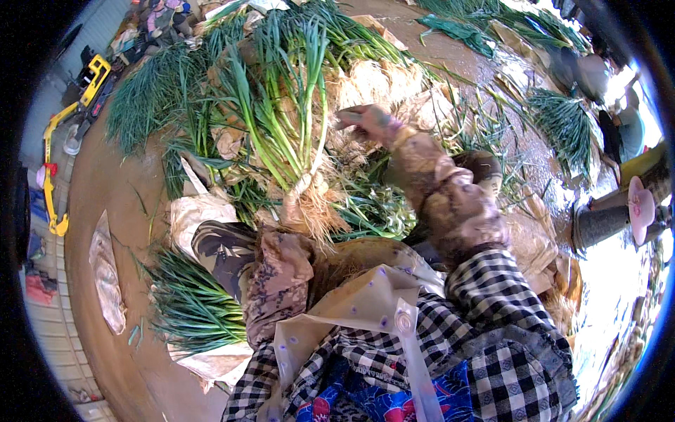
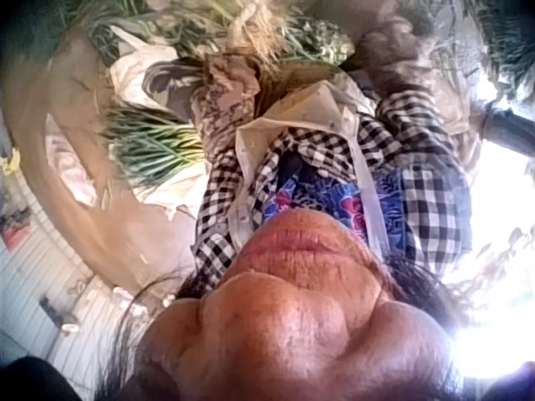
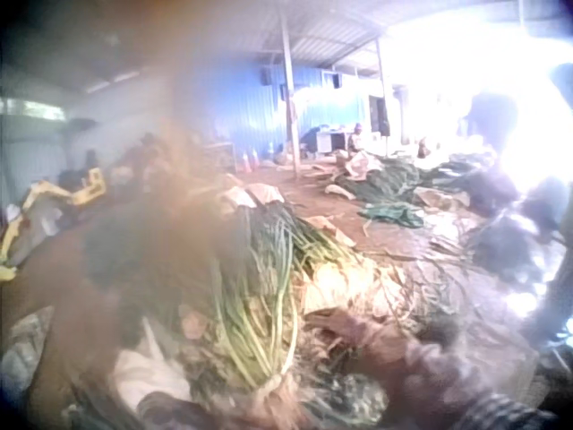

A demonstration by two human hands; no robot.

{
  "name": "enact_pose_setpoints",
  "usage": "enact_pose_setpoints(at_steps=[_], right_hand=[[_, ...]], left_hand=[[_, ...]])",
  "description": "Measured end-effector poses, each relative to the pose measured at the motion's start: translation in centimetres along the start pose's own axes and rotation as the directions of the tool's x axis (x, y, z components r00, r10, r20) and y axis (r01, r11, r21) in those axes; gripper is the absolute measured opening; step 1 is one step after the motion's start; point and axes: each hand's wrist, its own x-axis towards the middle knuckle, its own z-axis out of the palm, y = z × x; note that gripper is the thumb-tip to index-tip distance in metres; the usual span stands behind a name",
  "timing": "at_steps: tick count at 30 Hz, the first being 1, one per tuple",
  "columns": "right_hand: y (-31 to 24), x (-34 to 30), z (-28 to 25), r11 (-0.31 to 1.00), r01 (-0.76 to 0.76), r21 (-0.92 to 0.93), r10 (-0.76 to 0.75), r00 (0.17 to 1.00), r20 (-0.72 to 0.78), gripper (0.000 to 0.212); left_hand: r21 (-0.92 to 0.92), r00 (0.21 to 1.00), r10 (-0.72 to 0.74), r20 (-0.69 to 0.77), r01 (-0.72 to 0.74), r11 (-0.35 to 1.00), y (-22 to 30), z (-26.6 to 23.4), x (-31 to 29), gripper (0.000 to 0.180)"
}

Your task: The person cleans green onions using a paring knife, trimming the roots and peeling off the outer layers of each onion one by one.

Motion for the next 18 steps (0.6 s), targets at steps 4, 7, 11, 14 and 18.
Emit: enact_pose_setpoints(at_steps=[4, 7, 11, 14, 18], right_hand=[[1.4, 3.6, 5.4, 0.691, -0.111, 0.714, -0.069, 0.973, 0.218, 0.032], [0.9, 3.9, 6.3, 0.736, 0.058, 0.675, -0.248, 0.95, 0.19, 0.032], [0.1, 2.4, 4.1, 0.743, 0.111, 0.66, -0.297, 0.938, 0.177, 0.036], [-0.7, 1.1, 4.0, 0.772, 0.121, 0.624, -0.3, 0.935, 0.191, 0.036], [-1.3, 1.1, 4.0, 0.727, 0.16, 0.667, -0.426, 0.867, 0.257, 0.037]], left_hand=[[0.002, 0.997, -0.071, 0.0, 0.071, 0.997, -0.2, -0.9, -0.8, 0.029], [-0.019, 0.994, -0.105, 0.019, 0.105, 0.994, 0.1, -1.9, -1.1, 0.028], [0.013, 0.983, -0.064, -0.174, 0.068, 0.998, -1.0, -0.1, -0.5, 0.026], [0.002, 0.985, -0.168, 0.034, 0.168, 0.986, -0.6, -0.7, -0.5, 0.026], [-0.021, 0.99, -0.055, 0.131, 0.059, 0.998, -1.4, -1.5, 0.2, 0.027]])
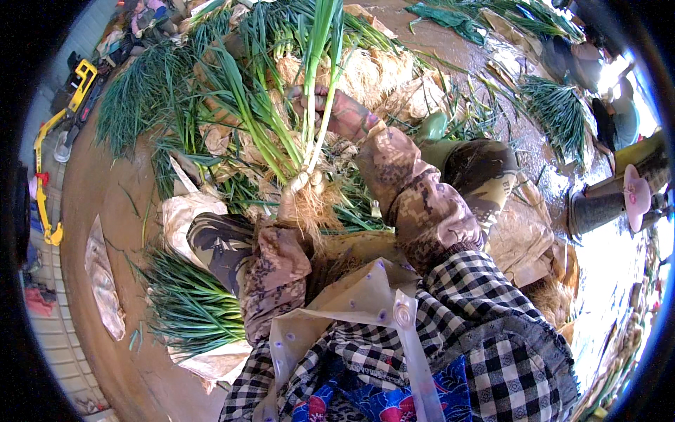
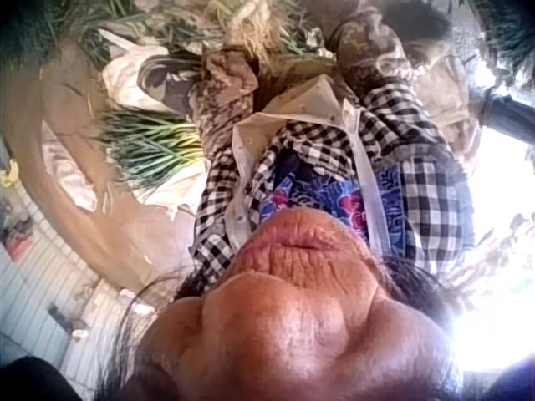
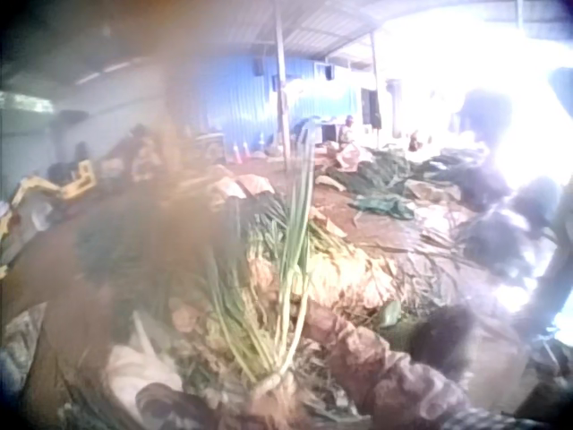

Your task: The person cleans green onions using a paring knife, trimming the roots and peeling off the outer layers of each onion one by one.

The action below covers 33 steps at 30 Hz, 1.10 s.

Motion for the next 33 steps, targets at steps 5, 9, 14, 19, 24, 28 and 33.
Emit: enact_pose_setpoints(at_steps=[5, 9, 14, 19, 24, 28, 33], right_hand=[[0.9, 1.4, -0.4, 0.689, -0.129, -0.713, -0.215, 0.903, -0.371, 0.025], [3.9, 0.8, -2.1, 0.996, 0.073, -0.047, -0.086, 0.894, -0.44, 0.024], [7.4, -0.3, -2.0, 0.998, 0.007, 0.065, 0.028, 0.846, -0.533, 0.037], [11.6, -4.3, -4.7, 0.207, -0.325, -0.923, -0.293, 0.879, -0.375, 0.02], [13.0, -6.3, -6.2, 0.187, -0.443, -0.876, -0.057, 0.886, -0.46, 0.019], [16.9, -10.0, -11.4, 0.502, -0.431, -0.75, 0.059, 0.882, -0.468, 0.018], [20.0, -9.8, -10.9, 0.433, -0.436, -0.789, 0.151, 0.898, -0.413, 0.019]], left_hand=[[0.075, 0.957, 0.07, -0.282, -0.05, 0.996, -0.5, 2.0, -0.1, 0.032], [-0.11, 0.97, -0.123, -0.21, 0.101, 0.989, -0.7, 0.3, -0.5, 0.026], [-0.059, 0.973, -0.061, -0.221, 0.049, 0.997, -1.1, -0.9, -0.7, 0.027], [0.03, 0.919, 0.006, -0.394, 0.006, 1.0, -2.5, -0.8, -0.7, 0.036], [0.07, 0.882, -0.102, -0.46, 0.151, 0.986, -2.7, -0.2, -0.9, 0.029], [0.197, 0.871, -0.096, -0.483, 0.214, 0.957, -4.1, -0.6, -0.6, 0.023], [0.337, 0.794, 0.031, -0.607, 0.222, 0.915, -3.9, -1.9, -2.2, 0.016]])
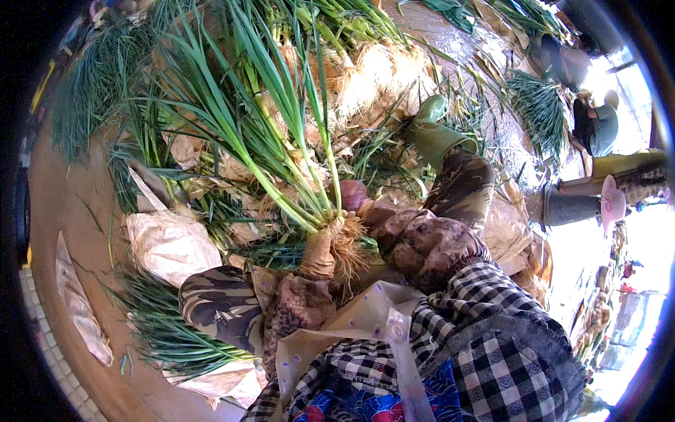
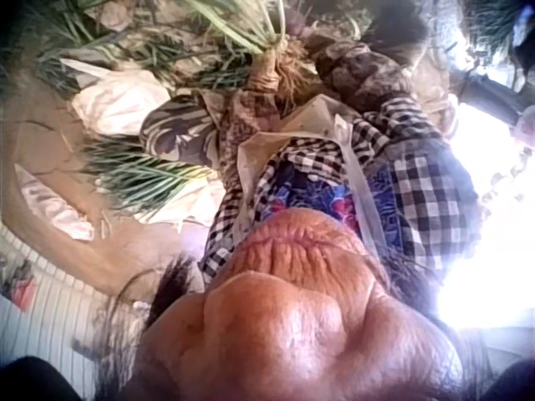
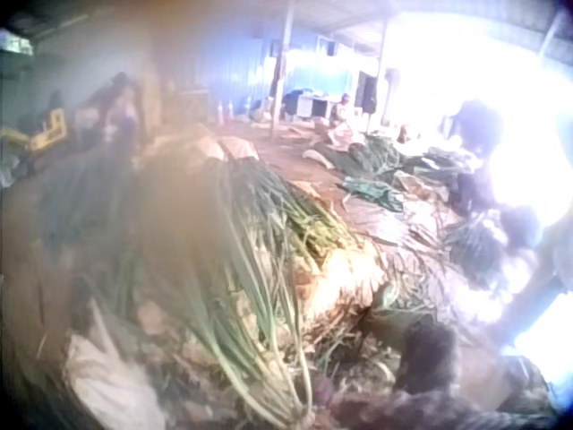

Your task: The person cleans green onions using a paring knife, trimming the roots and peeling off the outer layers of each onion one by one.

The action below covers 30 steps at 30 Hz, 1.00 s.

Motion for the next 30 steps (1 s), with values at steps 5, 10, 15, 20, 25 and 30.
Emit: enact_pose_setpoints(at_steps=[5, 10, 15, 20, 25, 30], right_hand=[[4.6, -2.5, -3.0, 0.767, -0.183, -0.616, 0.233, 0.972, 0.001, 0.022], [9.1, -5.9, -8.4, 0.464, -0.396, -0.792, 0.549, 0.83, -0.093, 0.028], [-3.7, -5.2, -9.5, 0.806, -0.191, -0.56, 0.114, 0.979, -0.169, 0.04], [-16.6, -2.2, -8.1, 0.837, 0.105, 0.537, -0.029, 0.989, -0.147, 0.055], [-20.7, 0.0, -2.4, 0.952, 0.302, 0.048, -0.268, 0.9, -0.344, 0.07], [-22.6, 1.1, -5.9, 0.318, 0.163, 0.934, -0.197, 0.975, -0.103, 0.053]], left_hand=[[0.071, 0.997, 0.075, -0.001, -0.075, 0.995, 2.7, 1.8, -2.4, 0.018], [-0.033, 0.977, 0.199, -0.074, -0.202, 0.979, 5.3, 2.1, -1.8, 0.015], [0.156, 0.898, 0.435, -0.067, -0.421, 0.893, 6.0, 3.5, -1.9, 0.02], [0.509, 0.892, 0.416, -0.176, -0.279, 0.814, 4.7, 3.3, -0.6, 0.017], [0.996, 0.855, 0.518, 0.006, 0.042, -0.08, 2.7, 2.4, -0.2, 0.04], [0.602, 0.77, 0.474, 0.427, -0.633, 0.487, 5.5, 3.6, -1.4, 0.064]])
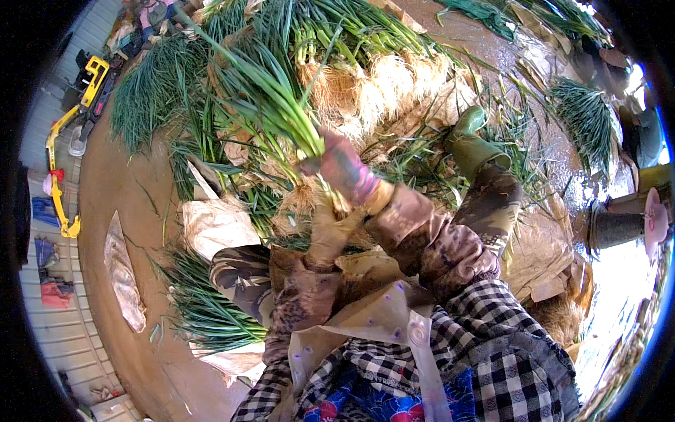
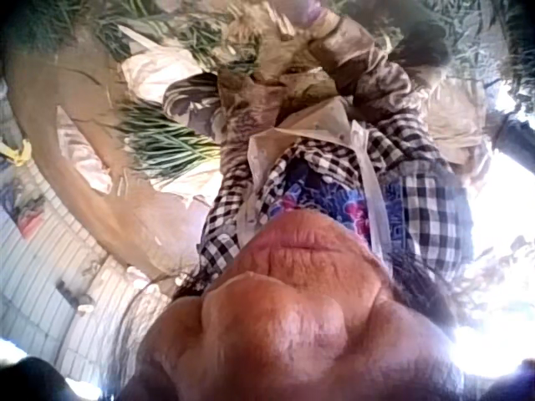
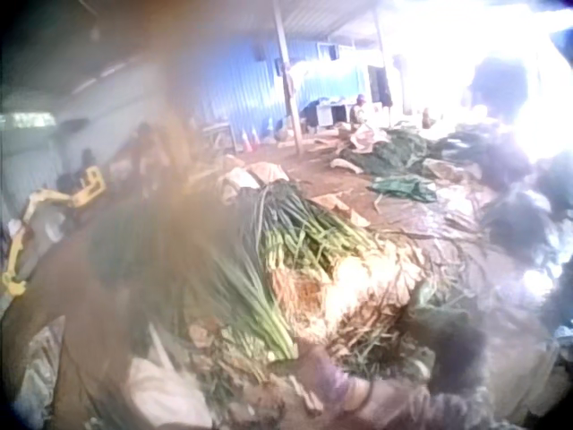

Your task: The person cleans green onions using a paring knife, trimming the roots and peeling off the outer layers of each onion one by one.

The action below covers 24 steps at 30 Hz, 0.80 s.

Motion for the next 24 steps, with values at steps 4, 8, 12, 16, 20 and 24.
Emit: enact_pose_setpoints(at_steps=[4, 8, 12, 16, 20, 24], right_hand=[[-4.4, 0.8, 3.5, 1.0, 0.026, 0.011, -0.027, 0.993, 0.118, 0.044], [-4.6, 2.1, 1.5, 0.999, -0.029, 0.034, 0.025, 0.994, 0.11, 0.047], [-3.6, 1.7, -2.6, 0.908, -0.152, -0.391, 0.041, 0.96, -0.277, 0.053], [-2.2, -1.2, -5.3, 0.672, 0.026, -0.74, -0.437, 0.821, -0.368, 0.03], [-3.9, -2.8, -1.4, 0.683, 0.035, -0.73, -0.283, 0.933, -0.221, 0.028], [-4.6, -0.5, -1.9, 0.777, -0.141, -0.613, 0.059, 0.987, -0.152, 0.026]], left_hand=[[-0.559, 0.999, 0.016, -0.036, -0.033, 0.828, -1.0, -2.1, -0.5, 0.043], [-0.845, 0.963, -0.235, 0.136, 0.236, 0.481, 1.6, -1.8, 1.5, 0.031], [-0.704, 0.943, -0.328, 0.052, 0.267, 0.657, -1.6, -3.8, 1.3, 0.031], [0.414, 0.996, 0.085, 0.019, -0.085, 0.906, -5.0, -2.8, 1.3, 0.039], [0.925, 0.965, 0.029, 0.26, -0.24, -0.296, -4.0, -2.5, 1.0, 0.042], [-0.697, 0.967, -0.081, 0.242, 0.115, -0.708, -4.0, -1.9, 1.1, 0.047]])
